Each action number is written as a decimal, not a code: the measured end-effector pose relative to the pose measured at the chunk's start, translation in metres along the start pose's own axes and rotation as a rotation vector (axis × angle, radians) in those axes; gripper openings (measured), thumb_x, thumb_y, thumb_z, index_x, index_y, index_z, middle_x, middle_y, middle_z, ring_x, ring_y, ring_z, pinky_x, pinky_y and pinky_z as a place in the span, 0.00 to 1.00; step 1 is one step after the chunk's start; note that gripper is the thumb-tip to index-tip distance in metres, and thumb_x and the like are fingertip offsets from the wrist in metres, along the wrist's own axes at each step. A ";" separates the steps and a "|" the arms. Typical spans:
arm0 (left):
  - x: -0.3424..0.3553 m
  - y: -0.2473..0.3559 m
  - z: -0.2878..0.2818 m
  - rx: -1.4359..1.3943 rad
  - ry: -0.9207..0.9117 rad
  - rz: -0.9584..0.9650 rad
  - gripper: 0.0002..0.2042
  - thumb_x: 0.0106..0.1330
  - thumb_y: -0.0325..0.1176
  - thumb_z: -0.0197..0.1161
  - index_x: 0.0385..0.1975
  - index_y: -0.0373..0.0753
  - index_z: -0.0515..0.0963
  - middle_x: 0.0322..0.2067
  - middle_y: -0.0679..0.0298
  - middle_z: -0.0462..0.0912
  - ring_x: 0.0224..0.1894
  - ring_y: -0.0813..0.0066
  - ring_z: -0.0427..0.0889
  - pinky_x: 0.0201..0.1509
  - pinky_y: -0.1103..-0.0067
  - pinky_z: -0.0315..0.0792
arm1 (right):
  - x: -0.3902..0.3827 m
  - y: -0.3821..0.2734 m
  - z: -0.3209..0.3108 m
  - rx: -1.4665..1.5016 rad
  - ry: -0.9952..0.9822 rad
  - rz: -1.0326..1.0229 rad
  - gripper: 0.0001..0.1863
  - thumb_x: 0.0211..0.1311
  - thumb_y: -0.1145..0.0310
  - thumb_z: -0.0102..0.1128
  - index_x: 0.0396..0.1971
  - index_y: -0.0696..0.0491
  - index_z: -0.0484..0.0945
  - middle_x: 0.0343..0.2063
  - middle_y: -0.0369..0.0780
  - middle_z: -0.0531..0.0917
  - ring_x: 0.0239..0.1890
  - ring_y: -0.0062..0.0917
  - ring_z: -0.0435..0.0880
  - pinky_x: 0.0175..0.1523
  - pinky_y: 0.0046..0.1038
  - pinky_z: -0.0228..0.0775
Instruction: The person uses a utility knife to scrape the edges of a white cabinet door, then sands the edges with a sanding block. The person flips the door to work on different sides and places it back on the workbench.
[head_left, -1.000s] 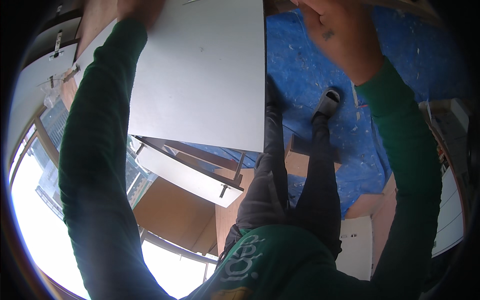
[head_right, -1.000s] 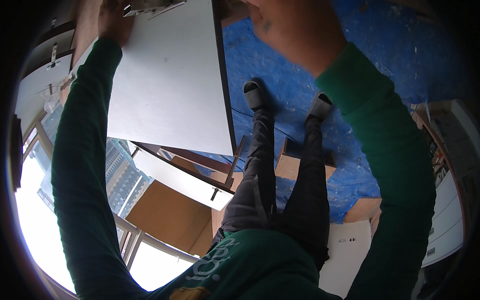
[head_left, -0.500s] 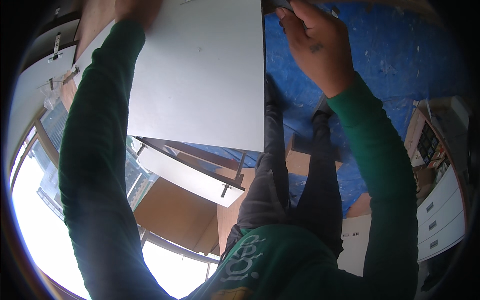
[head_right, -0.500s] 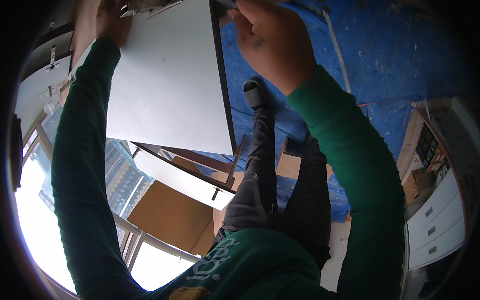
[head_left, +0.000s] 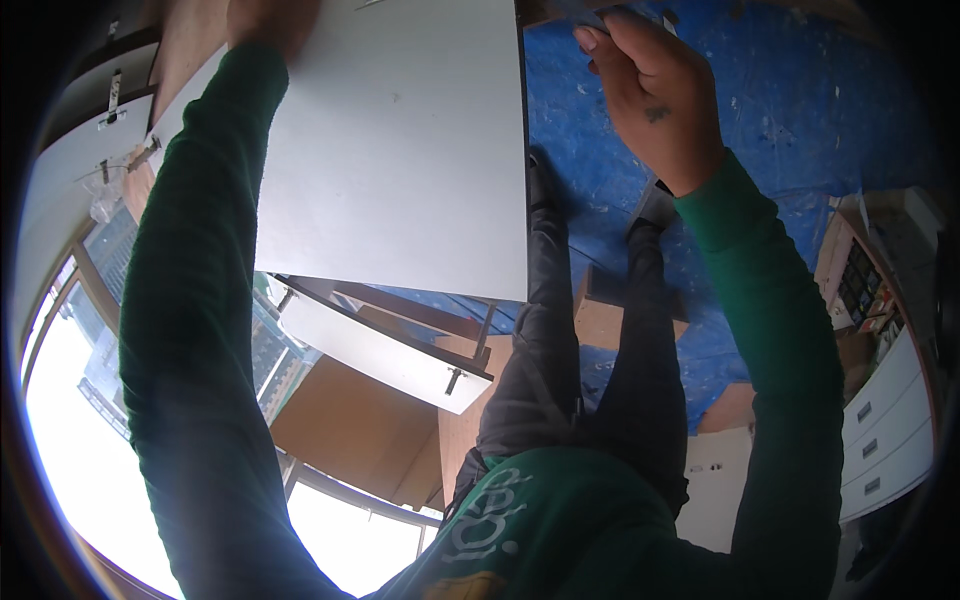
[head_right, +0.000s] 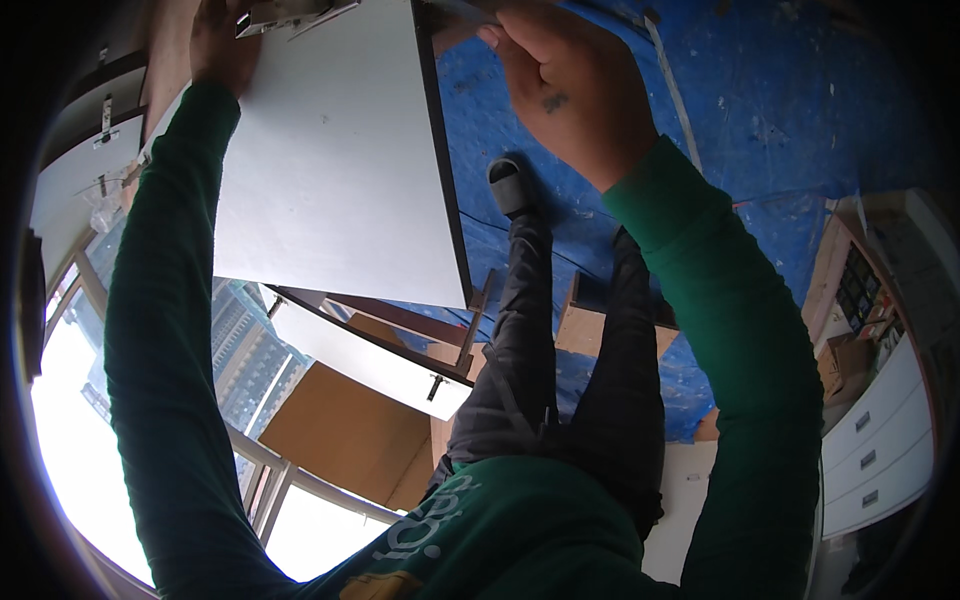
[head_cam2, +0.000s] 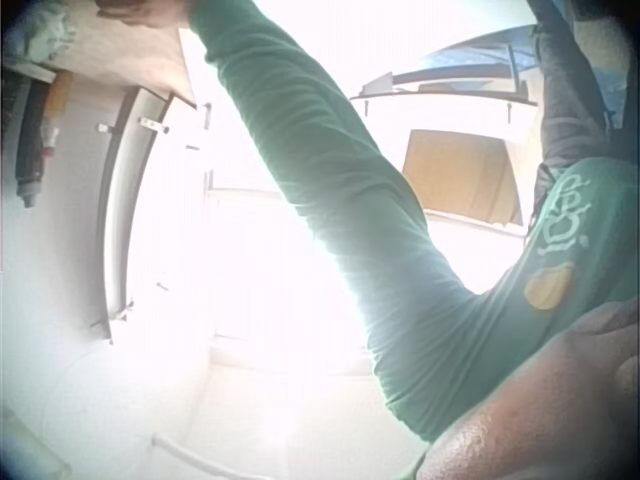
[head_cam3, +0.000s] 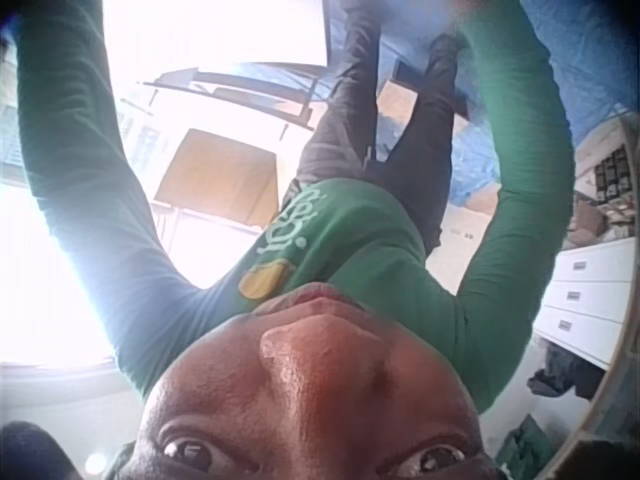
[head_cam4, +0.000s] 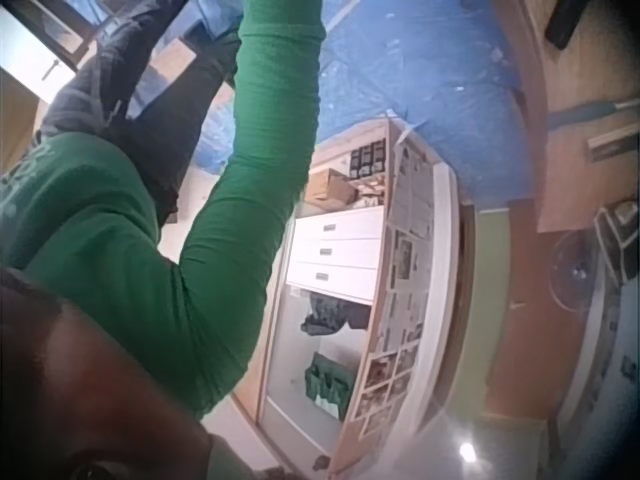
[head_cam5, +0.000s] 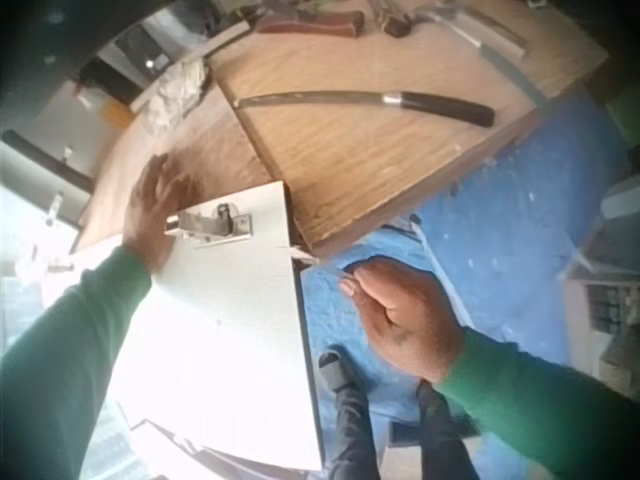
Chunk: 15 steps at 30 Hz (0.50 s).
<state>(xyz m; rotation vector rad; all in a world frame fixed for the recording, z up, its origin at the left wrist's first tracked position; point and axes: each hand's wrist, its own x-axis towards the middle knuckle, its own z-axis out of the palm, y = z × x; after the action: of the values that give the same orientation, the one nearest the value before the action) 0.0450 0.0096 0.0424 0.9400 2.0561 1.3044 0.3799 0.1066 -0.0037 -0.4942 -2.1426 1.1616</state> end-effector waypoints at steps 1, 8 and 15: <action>0.004 -0.004 -0.003 0.019 -0.020 -0.003 0.36 0.76 0.41 0.63 0.76 0.31 0.54 0.76 0.47 0.59 0.74 0.58 0.67 0.74 0.72 0.68 | 0.007 -0.002 -0.001 -0.027 -0.078 0.101 0.03 0.71 0.80 0.60 0.40 0.57 0.81 0.34 0.41 0.86 0.33 0.31 0.87 0.38 0.26 0.79; 0.005 -0.008 -0.004 0.098 -0.019 0.004 0.35 0.77 0.39 0.62 0.76 0.31 0.55 0.75 0.48 0.61 0.72 0.61 0.69 0.72 0.72 0.70 | -0.019 -0.012 0.002 -0.099 -0.172 -0.066 0.05 0.68 0.81 0.62 0.40 0.55 0.81 0.33 0.41 0.86 0.32 0.32 0.86 0.36 0.27 0.79; 0.007 -0.009 -0.002 0.011 0.012 -0.028 0.34 0.77 0.36 0.61 0.77 0.33 0.54 0.76 0.49 0.60 0.72 0.60 0.69 0.72 0.72 0.71 | 0.018 -0.021 -0.004 0.030 -0.037 0.117 0.09 0.71 0.77 0.57 0.29 0.60 0.70 0.22 0.52 0.73 0.23 0.46 0.75 0.31 0.40 0.66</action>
<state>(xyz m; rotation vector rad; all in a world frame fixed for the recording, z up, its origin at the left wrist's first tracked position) 0.0373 0.0112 0.0347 0.9070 2.0803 1.2881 0.3692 0.1084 0.0225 -0.5952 -2.1489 1.2746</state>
